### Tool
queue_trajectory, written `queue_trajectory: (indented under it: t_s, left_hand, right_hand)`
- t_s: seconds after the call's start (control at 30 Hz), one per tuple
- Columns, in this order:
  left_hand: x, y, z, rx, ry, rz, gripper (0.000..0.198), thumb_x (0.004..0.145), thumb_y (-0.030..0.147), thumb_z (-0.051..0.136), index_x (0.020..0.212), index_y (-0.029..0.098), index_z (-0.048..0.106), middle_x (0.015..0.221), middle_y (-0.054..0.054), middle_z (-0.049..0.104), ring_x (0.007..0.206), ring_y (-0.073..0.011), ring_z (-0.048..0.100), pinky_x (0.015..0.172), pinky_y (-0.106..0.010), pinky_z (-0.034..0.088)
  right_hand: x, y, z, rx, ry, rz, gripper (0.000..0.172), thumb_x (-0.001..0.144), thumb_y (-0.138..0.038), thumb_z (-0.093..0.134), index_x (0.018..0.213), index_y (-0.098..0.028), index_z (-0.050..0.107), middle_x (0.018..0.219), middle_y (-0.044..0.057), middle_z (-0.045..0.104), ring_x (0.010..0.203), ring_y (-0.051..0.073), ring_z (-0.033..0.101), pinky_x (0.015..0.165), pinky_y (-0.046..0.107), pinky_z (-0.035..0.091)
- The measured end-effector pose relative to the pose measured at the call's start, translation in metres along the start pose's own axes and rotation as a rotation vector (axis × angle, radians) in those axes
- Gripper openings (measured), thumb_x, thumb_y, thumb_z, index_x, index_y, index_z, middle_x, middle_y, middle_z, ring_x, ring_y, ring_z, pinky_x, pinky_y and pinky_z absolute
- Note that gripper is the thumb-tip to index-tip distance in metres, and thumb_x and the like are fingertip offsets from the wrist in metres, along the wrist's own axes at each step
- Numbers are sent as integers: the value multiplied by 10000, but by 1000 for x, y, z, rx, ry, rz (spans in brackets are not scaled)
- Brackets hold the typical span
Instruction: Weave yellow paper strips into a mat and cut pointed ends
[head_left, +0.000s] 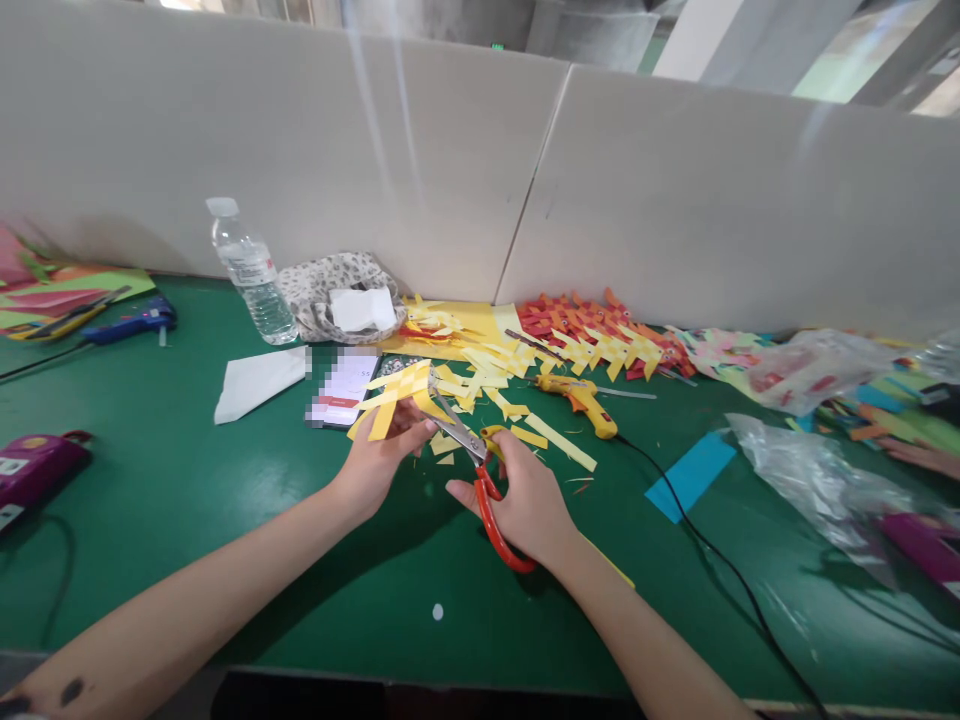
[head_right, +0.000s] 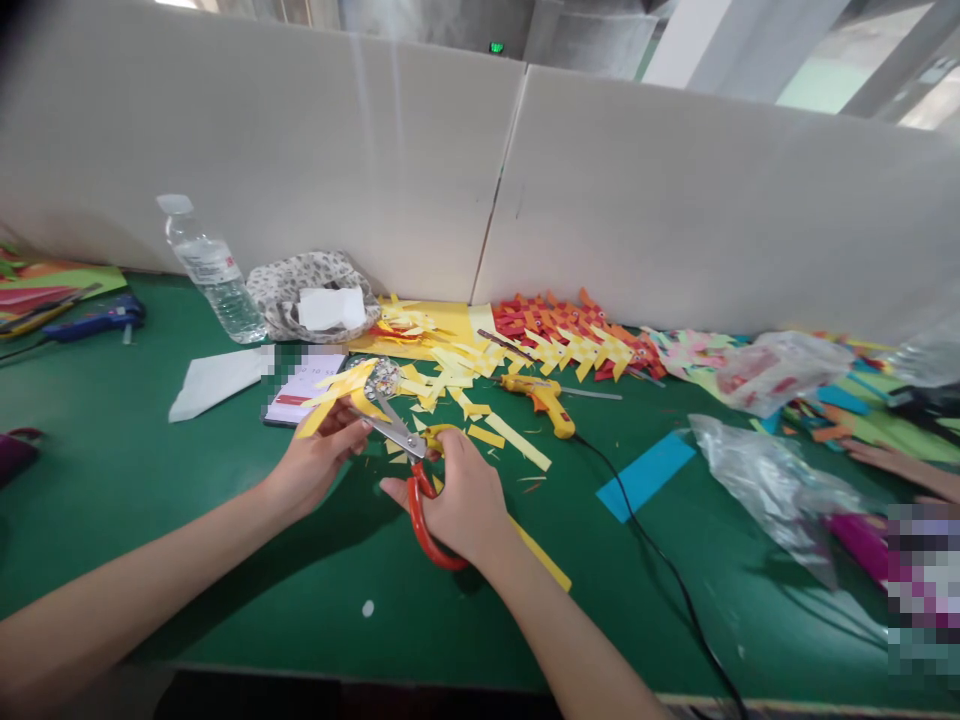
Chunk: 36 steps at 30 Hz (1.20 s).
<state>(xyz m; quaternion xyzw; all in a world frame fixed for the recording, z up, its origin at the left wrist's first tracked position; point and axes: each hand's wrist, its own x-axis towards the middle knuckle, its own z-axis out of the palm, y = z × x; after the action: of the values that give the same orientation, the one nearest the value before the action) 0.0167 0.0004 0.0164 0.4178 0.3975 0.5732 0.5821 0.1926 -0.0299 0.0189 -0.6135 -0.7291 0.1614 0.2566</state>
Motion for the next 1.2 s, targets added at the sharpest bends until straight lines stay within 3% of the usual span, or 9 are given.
queue_trajectory:
  t_s: [0.63, 1.2]
  left_hand:
    - [0, -1, 0, 15, -18, 34, 191, 654, 275, 747, 758, 173, 623, 670, 29, 583, 552, -76, 485, 501, -202, 393]
    - [0, -1, 1, 4, -14, 36, 193, 659, 279, 756, 728, 166, 617, 631, 38, 561, 536, -69, 466, 488, -190, 385]
  right_hand:
    - [0, 0, 0, 4, -25, 23, 474, 661, -619, 620, 843, -223, 435, 765, 27, 591, 663, 189, 553, 542, 278, 352]
    - [0, 1, 0, 34, 14, -6, 463, 659, -606, 631, 838, -206, 484, 724, 3, 571, 545, 132, 485, 483, 247, 341]
